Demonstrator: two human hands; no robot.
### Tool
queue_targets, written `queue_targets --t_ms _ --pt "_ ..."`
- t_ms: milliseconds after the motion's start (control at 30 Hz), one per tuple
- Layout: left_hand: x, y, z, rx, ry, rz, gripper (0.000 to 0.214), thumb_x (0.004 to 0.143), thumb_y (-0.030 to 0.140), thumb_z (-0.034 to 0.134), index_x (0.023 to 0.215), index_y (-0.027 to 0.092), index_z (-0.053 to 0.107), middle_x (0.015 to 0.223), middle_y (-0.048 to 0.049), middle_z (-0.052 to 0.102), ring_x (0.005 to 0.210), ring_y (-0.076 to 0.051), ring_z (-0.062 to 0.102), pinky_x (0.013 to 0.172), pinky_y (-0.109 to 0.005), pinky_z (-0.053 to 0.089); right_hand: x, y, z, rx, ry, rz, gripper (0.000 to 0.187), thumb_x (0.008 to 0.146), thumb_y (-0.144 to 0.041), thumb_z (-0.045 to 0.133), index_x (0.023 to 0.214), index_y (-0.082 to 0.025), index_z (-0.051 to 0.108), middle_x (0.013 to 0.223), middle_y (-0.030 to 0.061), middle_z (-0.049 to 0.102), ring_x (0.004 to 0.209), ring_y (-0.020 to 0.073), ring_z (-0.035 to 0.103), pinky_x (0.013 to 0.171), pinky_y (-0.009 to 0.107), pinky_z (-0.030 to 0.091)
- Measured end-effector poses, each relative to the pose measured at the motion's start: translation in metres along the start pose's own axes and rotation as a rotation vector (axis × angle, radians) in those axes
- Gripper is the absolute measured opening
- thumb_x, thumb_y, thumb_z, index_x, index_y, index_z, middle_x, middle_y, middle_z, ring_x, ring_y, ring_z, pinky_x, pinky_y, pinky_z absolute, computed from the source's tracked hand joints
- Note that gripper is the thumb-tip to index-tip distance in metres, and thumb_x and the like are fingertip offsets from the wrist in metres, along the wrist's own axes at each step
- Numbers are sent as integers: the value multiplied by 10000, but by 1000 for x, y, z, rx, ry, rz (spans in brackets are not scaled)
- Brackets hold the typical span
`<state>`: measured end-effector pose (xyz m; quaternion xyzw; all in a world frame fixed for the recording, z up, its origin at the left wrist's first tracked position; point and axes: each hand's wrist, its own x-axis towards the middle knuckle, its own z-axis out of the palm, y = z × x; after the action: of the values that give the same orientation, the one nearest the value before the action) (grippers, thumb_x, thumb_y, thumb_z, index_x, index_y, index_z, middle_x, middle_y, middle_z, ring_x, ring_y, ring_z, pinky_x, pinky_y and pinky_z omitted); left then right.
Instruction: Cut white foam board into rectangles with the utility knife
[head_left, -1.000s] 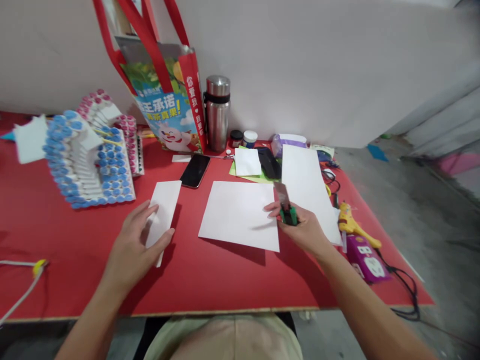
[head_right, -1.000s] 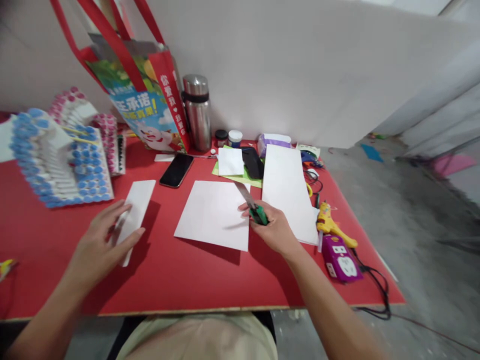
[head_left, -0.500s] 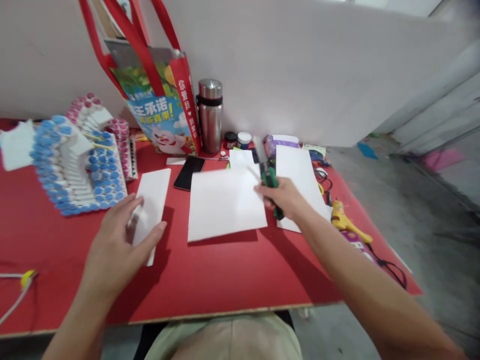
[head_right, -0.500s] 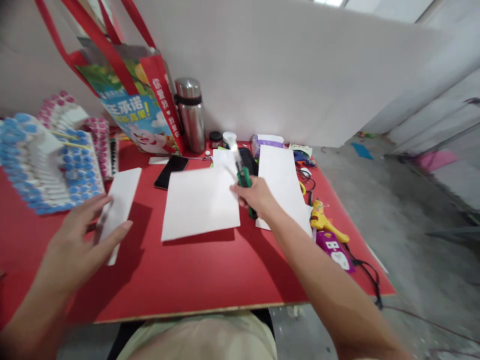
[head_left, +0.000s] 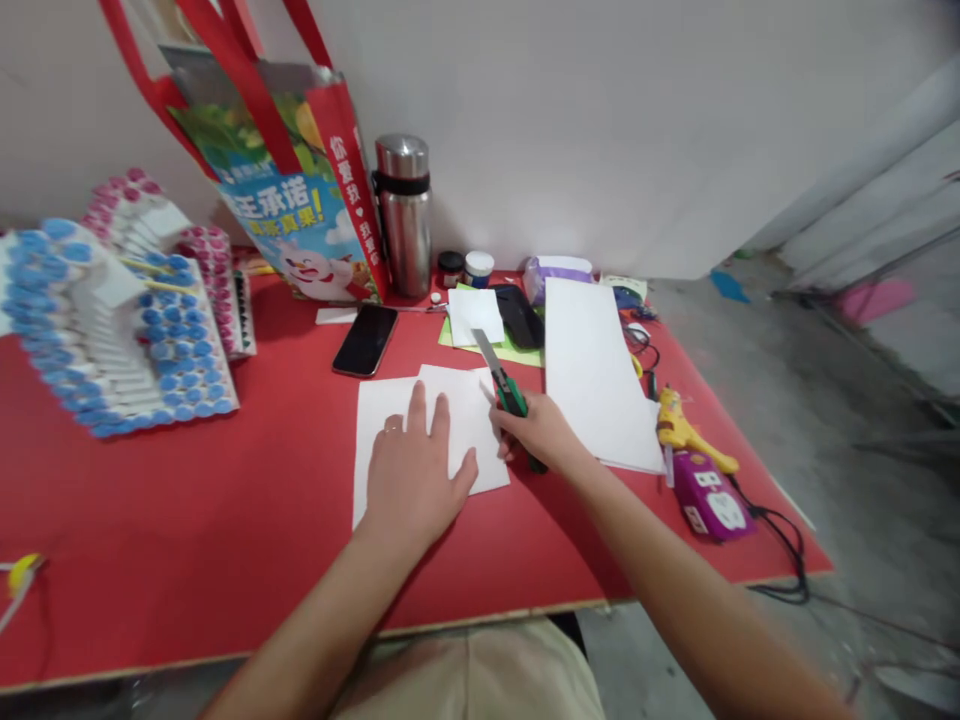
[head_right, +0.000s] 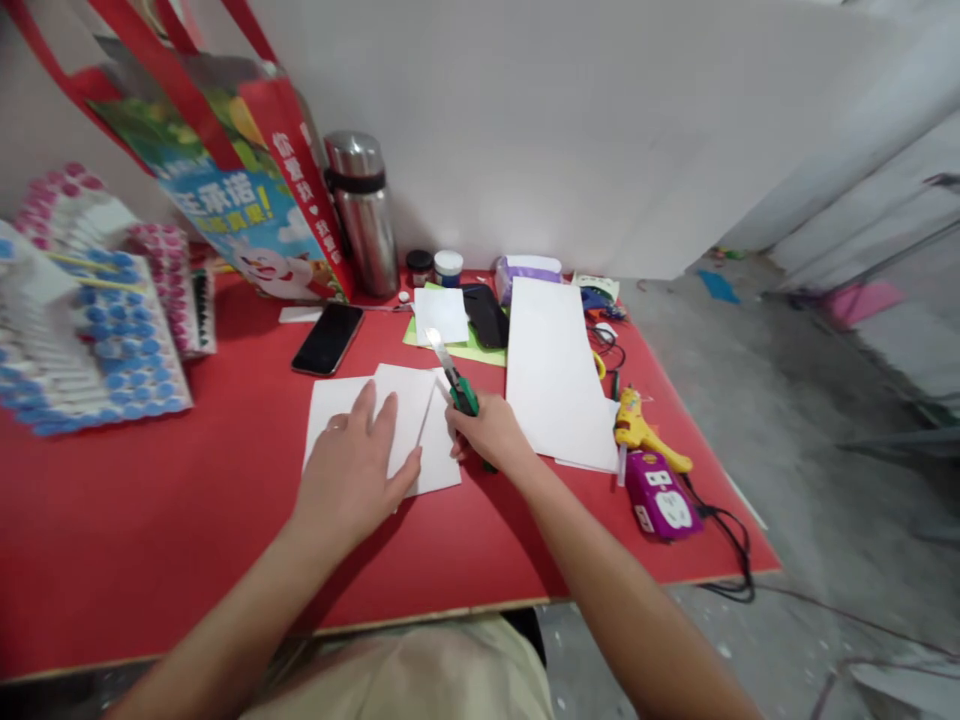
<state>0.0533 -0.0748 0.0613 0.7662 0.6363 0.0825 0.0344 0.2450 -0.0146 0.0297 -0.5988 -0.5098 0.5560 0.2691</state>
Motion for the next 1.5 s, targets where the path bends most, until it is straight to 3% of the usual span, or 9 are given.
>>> queue_targets --t_ms 167,300,500,667,767,933,1233,1367,1500 --pt "12 22 11 29 -25 -17 663 965 527 408 1470 103 474 1569 -264 377 1103 -445 594 851 -575 478 -5 0 4 60 -33 34 198 822 -312 649 868 -225 477 507 -7 651 456 216 676 421 293 573" --pt "11 17 14 75 -90 22 808 926 710 388 1395 74 556 1442 -289 518 1138 -475 569 845 -574 489 -6 -1 -2 50 -43 33 206 832 -332 637 869 -230 463 461 -20 620 389 205 630 365 276 525" --pt "0 -27 2 91 -12 28 765 926 684 440 1418 104 527 1445 -251 533 1276 -458 512 979 -581 459 -21 -2 -11 -15 -84 65 181 832 -337 638 849 -222 500 494 2 641 407 201 630 397 279 505" --pt "-26 -67 30 88 49 -171 726 1006 533 327 1502 4 372 1529 -335 391 1440 -497 333 1085 -707 308 -31 -7 -5 -305 13 -24 249 857 -427 658 828 -222 519 541 -5 613 444 168 592 454 261 433" --pt "-31 -76 52 38 81 -79 726 1018 502 302 1535 -8 304 1598 -340 250 1509 -441 229 1154 -656 256 -24 -8 2 -588 120 -192 216 845 -389 695 859 -192 606 834 83 691 697 212 662 614 294 467" --pt "-14 -82 62 22 58 70 724 1016 505 313 1538 3 321 1627 -289 229 1534 -403 167 1205 -601 201 -10 -7 6 -781 138 -341 399 903 -384 674 1241 -174 646 1211 146 639 992 287 660 843 357 489" --pt "4 -91 51 32 -47 178 650 1022 527 307 1581 196 324 1672 -127 212 1548 -400 83 1196 -676 99 0 -2 -8 -749 45 -511 398 896 -385 706 1234 -177 677 1315 120 618 1111 277 647 980 361 488" --pt "6 -85 44 57 -19 216 612 1022 495 332 1553 197 386 1645 -147 286 1554 -383 81 1175 -719 21 4 -5 -5 -717 1 -544 341 914 -353 676 1214 -190 683 1376 101 596 1172 270 628 1029 359 467" --pt "10 -83 32 10 -10 375 622 1023 448 360 1572 158 330 1651 -166 262 1559 -326 122 1218 -637 47 -7 -10 -5 -682 79 -519 314 879 -302 692 1161 -165 681 1336 143 597 1146 276 634 1009 364 471"
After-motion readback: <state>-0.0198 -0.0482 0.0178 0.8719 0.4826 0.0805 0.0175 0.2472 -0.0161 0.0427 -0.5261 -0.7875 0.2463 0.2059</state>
